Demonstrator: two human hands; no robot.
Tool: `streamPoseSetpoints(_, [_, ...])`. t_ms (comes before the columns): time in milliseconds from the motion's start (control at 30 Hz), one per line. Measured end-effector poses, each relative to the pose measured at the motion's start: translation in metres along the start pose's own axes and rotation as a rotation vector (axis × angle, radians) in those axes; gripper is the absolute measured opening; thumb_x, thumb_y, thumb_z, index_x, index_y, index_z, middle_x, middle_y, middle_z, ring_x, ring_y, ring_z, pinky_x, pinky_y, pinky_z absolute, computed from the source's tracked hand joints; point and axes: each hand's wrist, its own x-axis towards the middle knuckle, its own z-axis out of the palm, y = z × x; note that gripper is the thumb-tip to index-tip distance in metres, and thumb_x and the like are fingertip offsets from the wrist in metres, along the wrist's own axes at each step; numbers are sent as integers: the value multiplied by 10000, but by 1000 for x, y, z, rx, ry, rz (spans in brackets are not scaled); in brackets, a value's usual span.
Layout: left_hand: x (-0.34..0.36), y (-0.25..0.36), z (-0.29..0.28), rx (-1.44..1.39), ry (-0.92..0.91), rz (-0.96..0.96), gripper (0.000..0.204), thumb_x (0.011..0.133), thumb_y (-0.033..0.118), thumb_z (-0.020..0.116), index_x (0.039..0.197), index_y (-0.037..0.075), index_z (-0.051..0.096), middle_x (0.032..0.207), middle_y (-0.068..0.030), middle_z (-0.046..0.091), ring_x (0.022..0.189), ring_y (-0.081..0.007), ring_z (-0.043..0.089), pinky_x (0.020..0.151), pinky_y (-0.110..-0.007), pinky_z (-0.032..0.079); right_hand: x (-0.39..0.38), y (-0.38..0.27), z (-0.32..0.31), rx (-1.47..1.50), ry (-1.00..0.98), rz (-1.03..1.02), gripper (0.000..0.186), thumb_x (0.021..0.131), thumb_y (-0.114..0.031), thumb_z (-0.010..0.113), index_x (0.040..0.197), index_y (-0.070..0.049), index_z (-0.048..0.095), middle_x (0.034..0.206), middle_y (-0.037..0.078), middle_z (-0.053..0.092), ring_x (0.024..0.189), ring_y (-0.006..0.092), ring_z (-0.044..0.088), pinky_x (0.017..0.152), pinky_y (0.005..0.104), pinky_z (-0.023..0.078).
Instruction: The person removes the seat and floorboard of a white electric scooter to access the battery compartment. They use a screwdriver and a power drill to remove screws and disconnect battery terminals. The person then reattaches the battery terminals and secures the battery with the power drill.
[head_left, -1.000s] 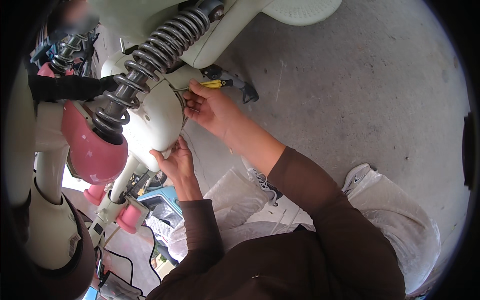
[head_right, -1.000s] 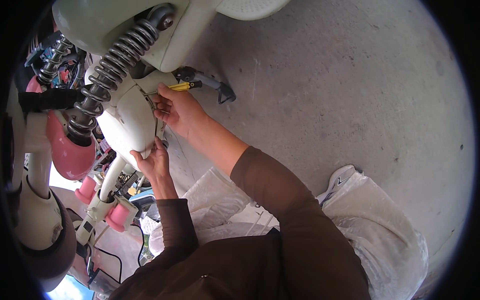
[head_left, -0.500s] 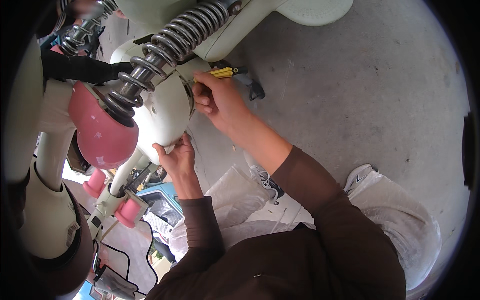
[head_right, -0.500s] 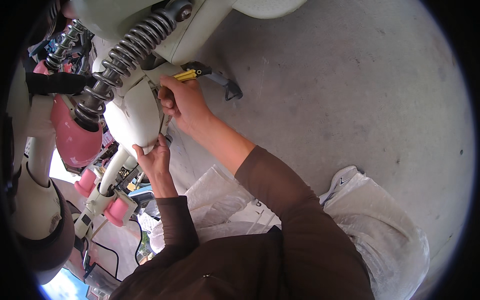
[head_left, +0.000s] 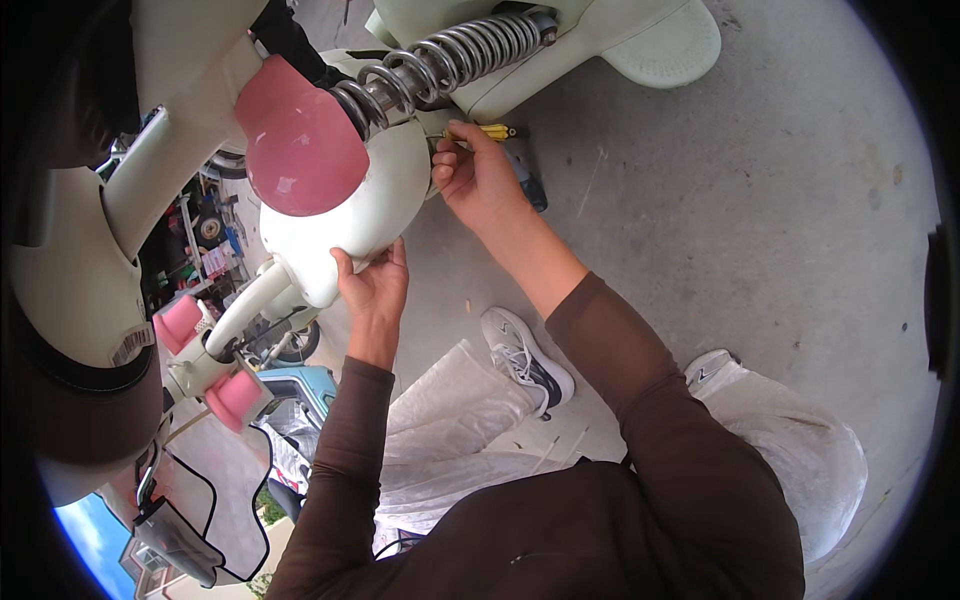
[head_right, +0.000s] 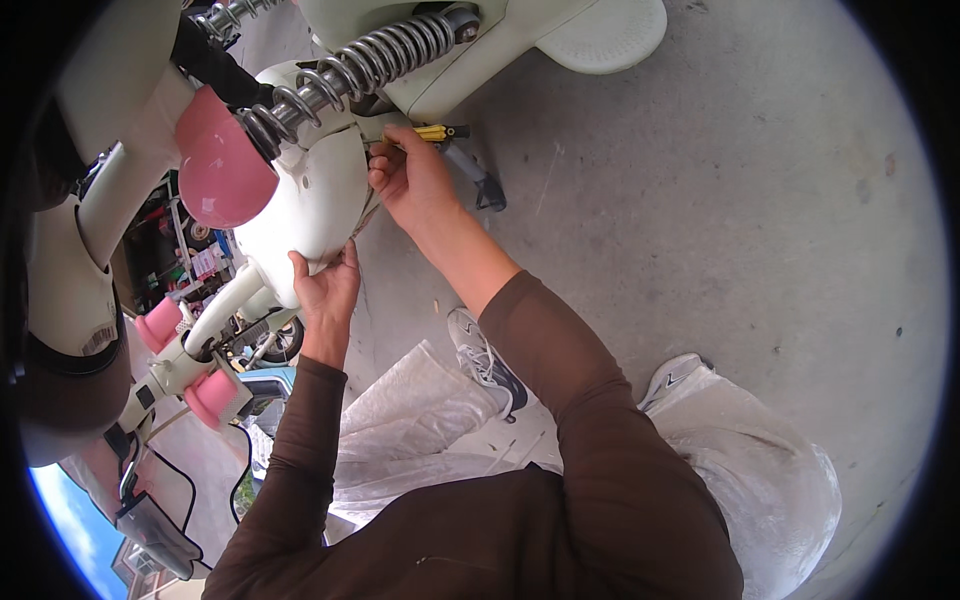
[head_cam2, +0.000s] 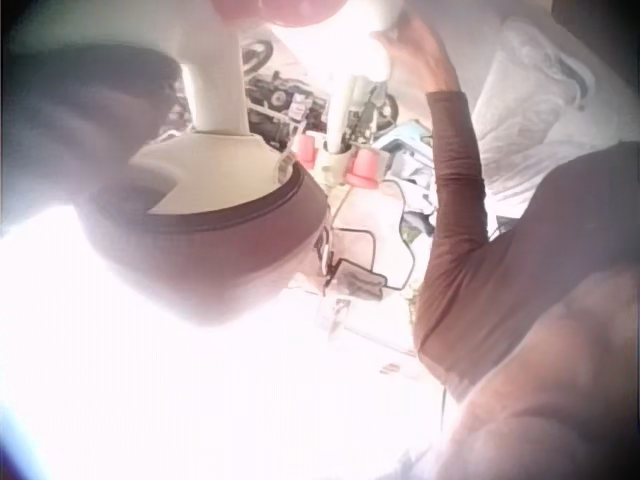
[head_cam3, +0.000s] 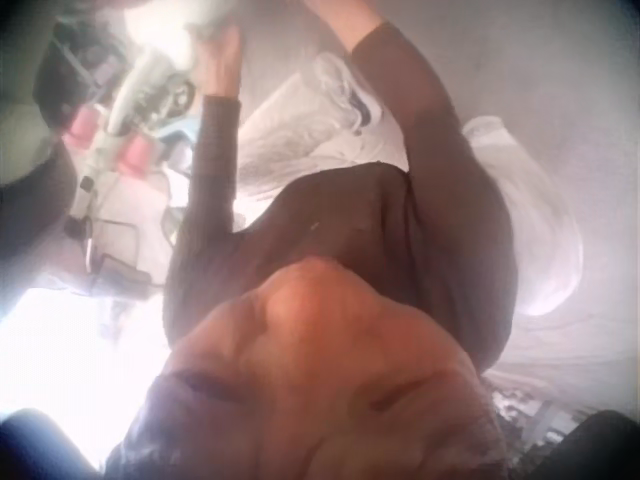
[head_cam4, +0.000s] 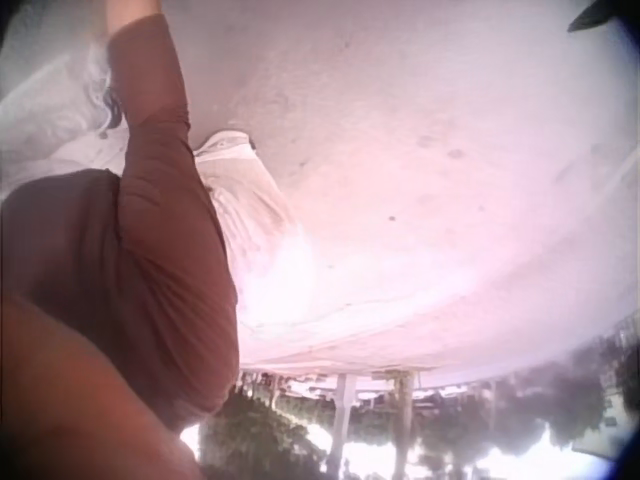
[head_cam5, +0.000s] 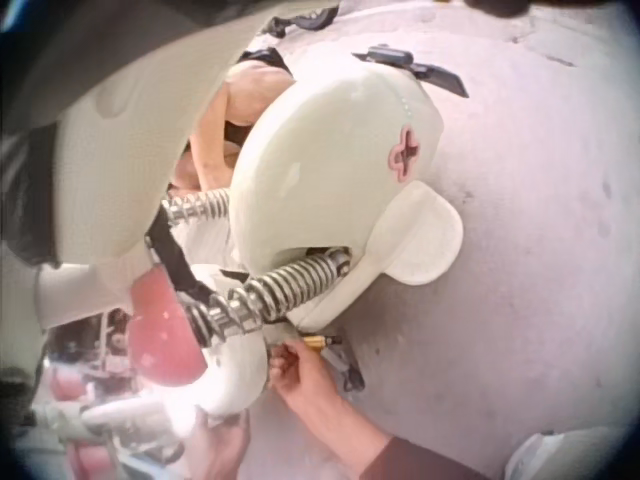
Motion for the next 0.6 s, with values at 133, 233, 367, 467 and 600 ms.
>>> streamPoseSetpoints(133, [-17,11,20,-19,156,-103,546,933,451,509,1321,80,404,1385,-119,386,1271,-278,393,1068,-463,353,-6,-4,-8,-201,-49,-143,100,847,-142,628,802,-99,550,631,40,583,512,127,513,473,280,417])
streamPoseSetpoints(233, [-8,7,7,28,-43,-125,645,910,468,541,1362,56,334,1371,-119,379,1258,-285,403,1073,-457,352,-7,-7,-6,-298,-112,-207,104,846,-133,632,792,-111,546,632,26,561,515,117,473,474,271,371])
streamPoseSetpoints(367, [-15,21,14,-48,31,-254,689,912,476,536,1383,41,286,1383,-127,348,1296,-297,365,1112,-470,315,-4,-11,-11,-327,-139,-282,110,848,-144,627,786,-117,541,618,10,546,500,107,447,476,258,361])
streamPoseSetpoints(467, [-3,18,-2,-26,-111,-263,708,913,472,537,1378,12,266,1389,-127,326,1301,-300,361,1122,-472,307,0,-16,-20,-270,-148,-277,110,848,-150,633,795,-123,541,640,6,547,524,109,450,512,261,386])
streamPoseSetpoints(600, [-12,19,7,-162,-93,-307,709,916,449,546,1378,-2,252,1390,-135,313,1300,-312,363,1118,-461,321,-2,-39,-38,-288,-143,-297,131,861,-186,663,909,-107,570,762,11,588,662,131,537,593,275,456])
